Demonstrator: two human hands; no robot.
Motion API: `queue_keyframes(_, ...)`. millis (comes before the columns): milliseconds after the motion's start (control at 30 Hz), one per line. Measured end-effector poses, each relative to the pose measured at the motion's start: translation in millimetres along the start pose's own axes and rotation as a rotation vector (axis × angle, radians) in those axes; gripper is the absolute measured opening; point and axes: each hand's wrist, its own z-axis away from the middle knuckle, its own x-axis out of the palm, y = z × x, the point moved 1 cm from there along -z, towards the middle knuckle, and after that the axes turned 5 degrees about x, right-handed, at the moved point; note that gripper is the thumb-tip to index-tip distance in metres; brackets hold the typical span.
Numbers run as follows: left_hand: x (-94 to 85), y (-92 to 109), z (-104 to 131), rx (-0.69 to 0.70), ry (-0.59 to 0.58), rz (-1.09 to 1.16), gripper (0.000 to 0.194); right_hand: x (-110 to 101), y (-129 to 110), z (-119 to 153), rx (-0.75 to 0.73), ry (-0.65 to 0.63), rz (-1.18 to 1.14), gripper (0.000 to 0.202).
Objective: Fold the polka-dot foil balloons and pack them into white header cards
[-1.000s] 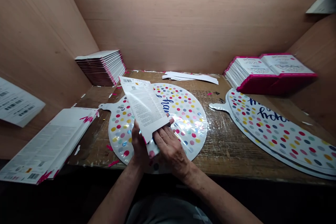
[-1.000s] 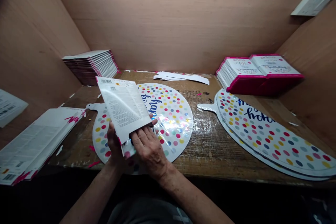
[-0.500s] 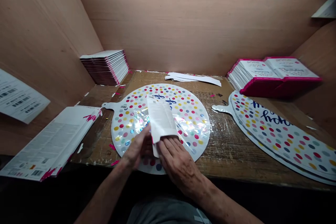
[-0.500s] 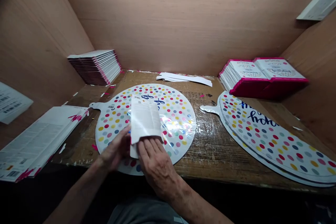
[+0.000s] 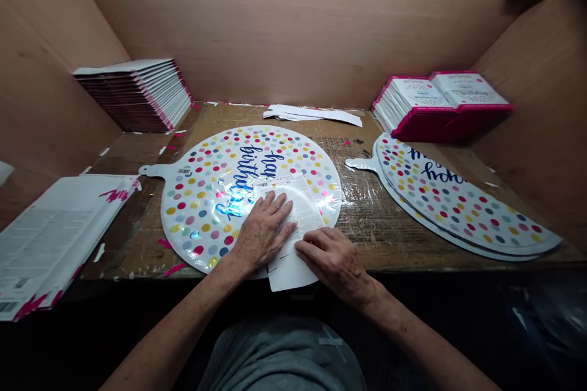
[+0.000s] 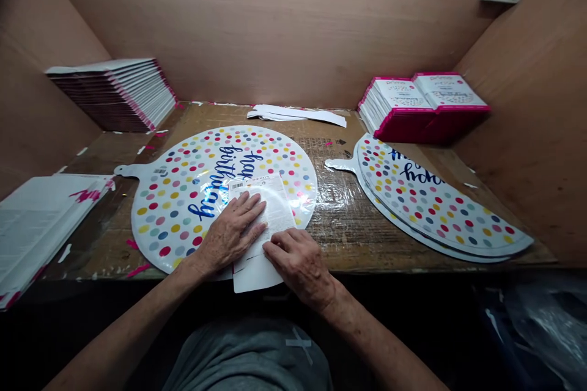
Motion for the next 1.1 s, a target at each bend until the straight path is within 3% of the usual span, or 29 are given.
queue_keyframes(200,-2.6,1.1,0.1,0.009,-0.053,-0.017,0.045,3.5,6.2,0.3,-0.137,-0.080,0.012,0.020)
queue_keyframes(533,-0.8,-6.4,-6.6,0.049,-0.069,-0.014,0.044,8.3,5.2,-13.4,-0.203,-0.254,0.114,0.027)
queue_keyframes(700,0.0,2.1,-7.2,0.064,-0.072,0.011,0.044,-2.4,9.3,2.1,-0.123,-0.160,0.002,0.019)
queue_keyframes(867,2.1,8.4,-3.2,0.052,-0.089,0.053,0.045,0.6,2.3,2.6,-0.161,-0.108,0.028,0.020)
queue_keyframes(1100,1.4,4.8,-3.0,0.040,-0.081,0.054,0.043,6.8,-3.6,-10.7,-0.227,-0.186,0.084,0.019)
